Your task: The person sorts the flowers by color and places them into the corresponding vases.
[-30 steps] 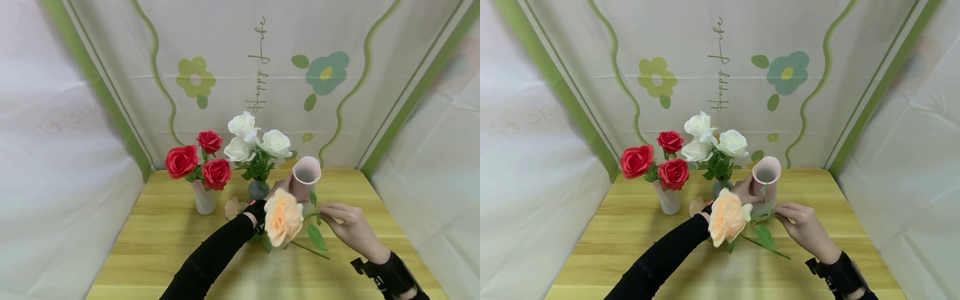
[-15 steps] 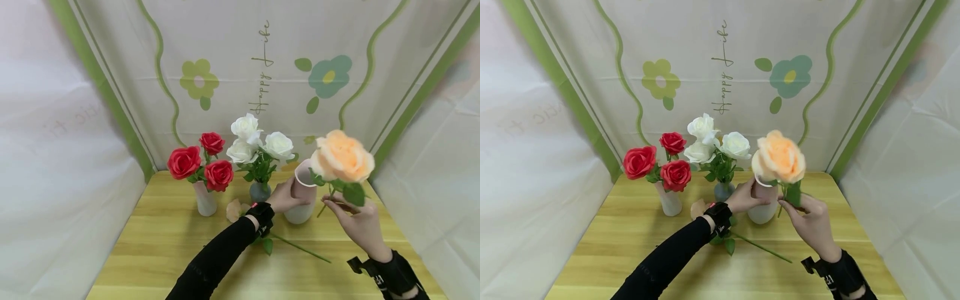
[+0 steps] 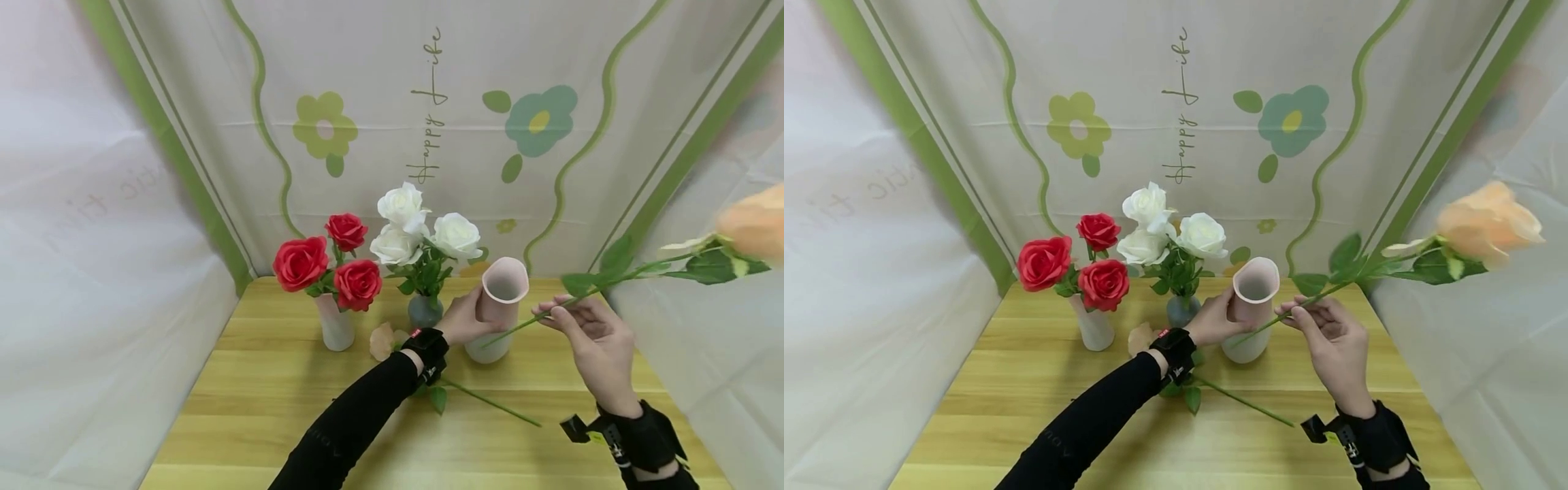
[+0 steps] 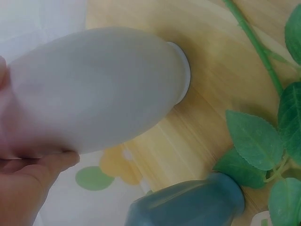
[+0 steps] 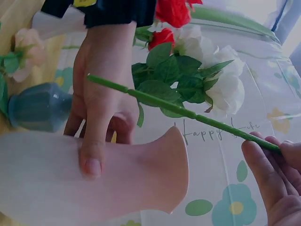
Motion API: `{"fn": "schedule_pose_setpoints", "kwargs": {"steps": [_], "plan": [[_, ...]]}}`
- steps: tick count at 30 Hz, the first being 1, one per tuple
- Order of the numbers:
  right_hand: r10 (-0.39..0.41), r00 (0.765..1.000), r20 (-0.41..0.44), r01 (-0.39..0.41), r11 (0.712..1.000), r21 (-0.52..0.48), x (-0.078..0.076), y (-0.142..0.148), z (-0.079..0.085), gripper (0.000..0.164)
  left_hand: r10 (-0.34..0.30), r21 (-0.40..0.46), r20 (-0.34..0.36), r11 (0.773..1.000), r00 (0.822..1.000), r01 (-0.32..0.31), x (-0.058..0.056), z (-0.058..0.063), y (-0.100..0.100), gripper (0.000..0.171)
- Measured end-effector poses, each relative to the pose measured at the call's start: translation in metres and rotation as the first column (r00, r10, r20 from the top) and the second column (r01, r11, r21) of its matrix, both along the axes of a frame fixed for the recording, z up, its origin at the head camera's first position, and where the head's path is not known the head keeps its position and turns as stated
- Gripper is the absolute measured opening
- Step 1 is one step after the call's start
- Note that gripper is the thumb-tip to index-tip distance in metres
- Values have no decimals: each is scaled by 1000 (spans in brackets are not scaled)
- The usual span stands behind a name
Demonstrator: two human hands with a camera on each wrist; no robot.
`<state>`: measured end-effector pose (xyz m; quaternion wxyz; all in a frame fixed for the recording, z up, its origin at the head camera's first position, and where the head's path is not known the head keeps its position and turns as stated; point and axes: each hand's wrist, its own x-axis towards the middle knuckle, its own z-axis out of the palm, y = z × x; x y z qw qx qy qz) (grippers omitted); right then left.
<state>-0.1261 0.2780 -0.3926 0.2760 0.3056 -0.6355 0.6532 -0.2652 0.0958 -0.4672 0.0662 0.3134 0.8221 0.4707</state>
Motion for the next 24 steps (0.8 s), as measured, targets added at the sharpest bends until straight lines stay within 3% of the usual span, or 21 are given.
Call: {"fn": "schedule_pose_setpoints", "kwargs": {"steps": [6,13,16,22,24], "plan": [[42,997,64,-33,990,-133,-7,3,-1,27,-18,9,-10,1000,1000,18,2,1,-2,87],[94,995,-32,-99,944,-314,-18,3,5,26,-31,47,54,998,998,29,3,5,-5,87],[45,998,-34,-55,923,-381,-24,3,6,23,-14,31,67,999,998,12,2,3,-4,87],[-103,994,-24,74,836,-544,-38,4,3,20,-8,2,47,1000,999,8,0,0,-2,86],[-165,986,-10,131,821,-555,-42,5,1,21,-5,4,49,1000,999,5,0,0,-2,85]]}}
